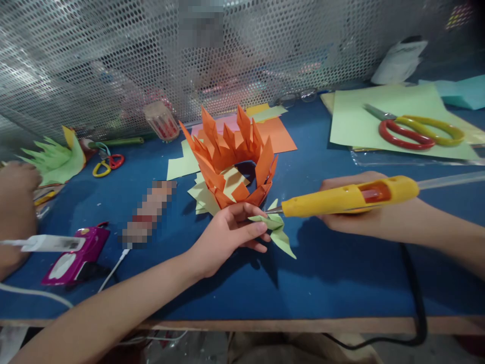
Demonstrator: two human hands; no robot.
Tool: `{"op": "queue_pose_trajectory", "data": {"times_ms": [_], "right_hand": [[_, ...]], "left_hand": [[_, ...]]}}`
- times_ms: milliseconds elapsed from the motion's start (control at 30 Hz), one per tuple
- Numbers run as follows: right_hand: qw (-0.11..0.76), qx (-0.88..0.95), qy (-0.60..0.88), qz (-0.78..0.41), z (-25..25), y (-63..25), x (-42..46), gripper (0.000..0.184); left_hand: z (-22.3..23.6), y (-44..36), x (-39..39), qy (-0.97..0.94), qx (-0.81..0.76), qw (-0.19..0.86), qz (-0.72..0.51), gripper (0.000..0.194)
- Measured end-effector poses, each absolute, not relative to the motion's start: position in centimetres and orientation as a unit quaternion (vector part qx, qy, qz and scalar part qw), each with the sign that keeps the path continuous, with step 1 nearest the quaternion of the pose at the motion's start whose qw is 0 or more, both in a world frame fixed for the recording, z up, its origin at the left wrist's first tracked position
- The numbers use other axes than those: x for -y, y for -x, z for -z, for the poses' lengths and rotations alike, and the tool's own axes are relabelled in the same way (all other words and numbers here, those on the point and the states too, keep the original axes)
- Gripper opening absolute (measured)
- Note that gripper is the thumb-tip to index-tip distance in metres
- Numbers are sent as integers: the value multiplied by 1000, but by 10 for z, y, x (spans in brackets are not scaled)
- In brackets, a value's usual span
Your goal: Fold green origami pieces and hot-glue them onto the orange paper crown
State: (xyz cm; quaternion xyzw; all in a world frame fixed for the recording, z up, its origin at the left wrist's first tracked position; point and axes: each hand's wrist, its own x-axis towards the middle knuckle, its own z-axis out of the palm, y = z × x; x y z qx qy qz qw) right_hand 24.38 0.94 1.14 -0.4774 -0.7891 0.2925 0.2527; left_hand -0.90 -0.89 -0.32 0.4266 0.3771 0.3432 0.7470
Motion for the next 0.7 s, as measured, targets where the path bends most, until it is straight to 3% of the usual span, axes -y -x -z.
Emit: {"op": "queue_pose_trajectory", "data": {"times_ms": [700], "right_hand": [[255, 806, 461, -270, -10, -242, -9, 15]], "left_hand": [[1, 8, 9, -434, -388, 737, -343, 19]]}}
